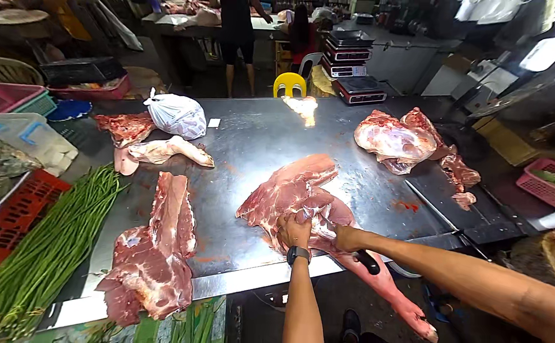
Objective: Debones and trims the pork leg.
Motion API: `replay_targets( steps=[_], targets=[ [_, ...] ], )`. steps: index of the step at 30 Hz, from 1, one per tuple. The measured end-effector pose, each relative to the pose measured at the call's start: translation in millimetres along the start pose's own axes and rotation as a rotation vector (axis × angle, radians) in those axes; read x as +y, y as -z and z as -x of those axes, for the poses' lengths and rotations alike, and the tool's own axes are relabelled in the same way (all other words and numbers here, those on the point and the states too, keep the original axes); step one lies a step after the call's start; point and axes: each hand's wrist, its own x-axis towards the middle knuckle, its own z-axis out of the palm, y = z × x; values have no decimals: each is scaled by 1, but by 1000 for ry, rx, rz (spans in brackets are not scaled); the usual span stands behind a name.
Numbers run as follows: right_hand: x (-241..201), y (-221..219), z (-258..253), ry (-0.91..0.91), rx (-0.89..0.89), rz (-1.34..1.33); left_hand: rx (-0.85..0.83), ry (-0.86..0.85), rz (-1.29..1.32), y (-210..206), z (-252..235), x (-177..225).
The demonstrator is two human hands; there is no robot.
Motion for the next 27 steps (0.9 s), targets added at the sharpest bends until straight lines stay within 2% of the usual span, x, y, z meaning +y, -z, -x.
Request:
replay_targets(
  steps=[4,7,10,13,16,18,21,24,27],
  targets=[
    [-14,-1,9,-54,9,121,-7,-2,3,2,3,-3],
    [-28,-4,-5,-112,17,143,6,-6,14,0,2,-2],
    [-32,-7,-12,-82,-13,121,1,-5,14,2,1,-5],
    [-15,6,-12,-3,-122,-150,-8,-27,23,1,0,-7],
    [-25,24,-32,-60,-224,-461,-14,-51,28,3,-5,-10],
    [-25,30,-37,-92,-267,-519,-4,-64,39,1,-5,-13],
    [-23,47,-35,-100,-363,-441,11,-68,46,-3,-5,-13],
    [-32,49,-40,-126,-369,-271,28,-58,45,-3,-6,-11],
    [-34,55,-21,-99,-409,-108,-12,-42,61,0,-7,-9]
  ],
)
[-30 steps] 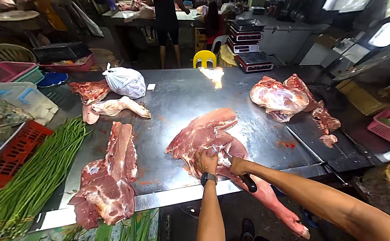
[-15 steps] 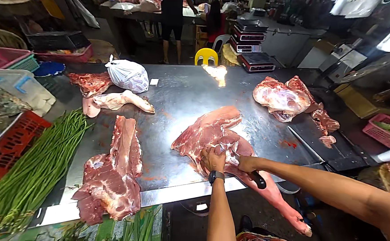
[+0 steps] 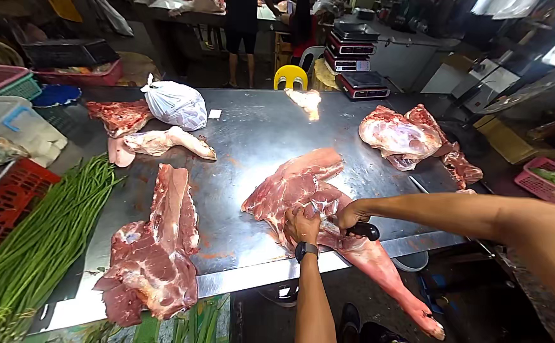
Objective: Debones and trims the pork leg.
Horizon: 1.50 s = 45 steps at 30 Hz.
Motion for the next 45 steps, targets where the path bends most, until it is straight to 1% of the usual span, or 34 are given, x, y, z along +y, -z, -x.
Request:
replay_targets(
  steps=[2,5,7,9,11,14,17,18,20,23,24,26,28,31,38,41,45],
  targets=[
    [0,1,7,2,5,109,-3,5,-5,-3,1,0],
    [-20,0,9,2,93,503,19,-6,-1,-2,-1,-1],
    [-15,-10,7,25,116,654,9,-2,1,0,0,-3],
    [11,-18,2,46,128,672,9,14,0,2,-1,-4],
    [37,-24,8,59,105,668,11,31,-1,1,-1,-3],
    [67,-21,16,58,146,719,25,30,30,5,0,-2],
    [105,-16,50,68,210,671,27,4,65,8,1,3],
    [125,-14,58,107,246,594,31,3,57,7,0,4],
    [173,-15,63,208,371,406,37,2,27,7,-1,8],
    [238,-31,37,350,587,195,47,16,-40,3,1,15],
    [252,-37,27,375,632,153,59,18,-56,1,2,16],
    [263,-44,10,414,664,115,77,9,-84,-2,1,15],
    [259,-43,-2,475,647,176,84,11,-97,-4,1,12],
    [235,-21,-12,577,621,382,104,40,-114,-7,-1,12],
    [152,58,-10,658,541,886,108,143,-64,-7,-6,11],
    [121,79,-7,686,533,1033,107,162,-67,-5,-9,12],
    [99,96,-10,710,534,1170,112,182,-51,-4,-9,12]
  ],
)
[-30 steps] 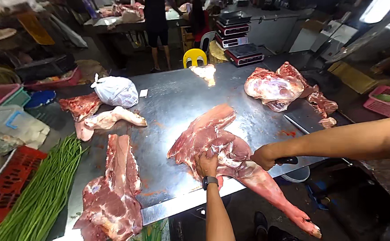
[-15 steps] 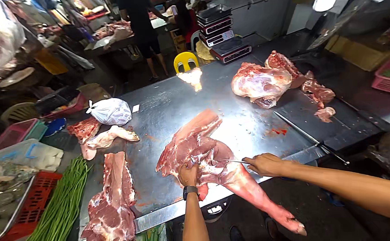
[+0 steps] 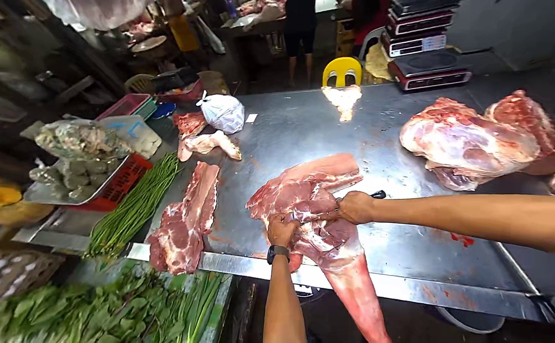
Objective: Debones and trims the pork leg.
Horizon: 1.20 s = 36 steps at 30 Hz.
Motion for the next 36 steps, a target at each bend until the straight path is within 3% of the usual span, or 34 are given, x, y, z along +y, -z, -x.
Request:
replay_targets(
  steps=[10,19,27,32,36],
  targets=[
    [12,-1,-12,-2,-37,83,24,44,25,0,1,3],
    [26,-16,-36,41,-60,-19,16,42,43,1,0,3],
    [65,-8,2,-19,-95,77,33,42,68,-4,1,-1],
    [72,-64,49,-66,217,-206,8,35,75,-2,-5,-4],
    [51,-154,95,-482,405,-555,-12,-34,73,-4,-8,-9]
  ],
)
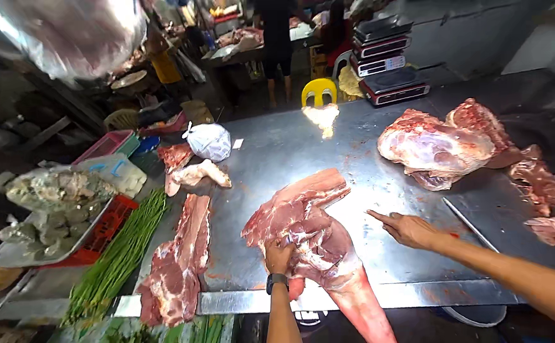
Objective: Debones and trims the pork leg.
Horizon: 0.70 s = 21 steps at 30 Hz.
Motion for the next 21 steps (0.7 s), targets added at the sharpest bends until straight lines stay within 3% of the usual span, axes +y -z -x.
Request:
replay_targets(
  steps=[5,11,13,16,19,21],
  targets=[
    [62,-88,70,-508,176,-254,-46,-62,-105,2,12,4],
    [101,-136,135,-850,484,-451,-231,-137,-390,21,34,25],
    [115,-137,153,-966,587,-493,-166,-294,-578,19,67,42],
    [142,-133,174,-1072,582,-516,-148,-764,-565,-9,137,49],
    [168,-128,186,-1060,563,-464,-522,-1050,-490,-49,217,46],
    [181,-120,187,-1056,544,-430,-659,-1216,-599,-94,238,27]
  ],
)
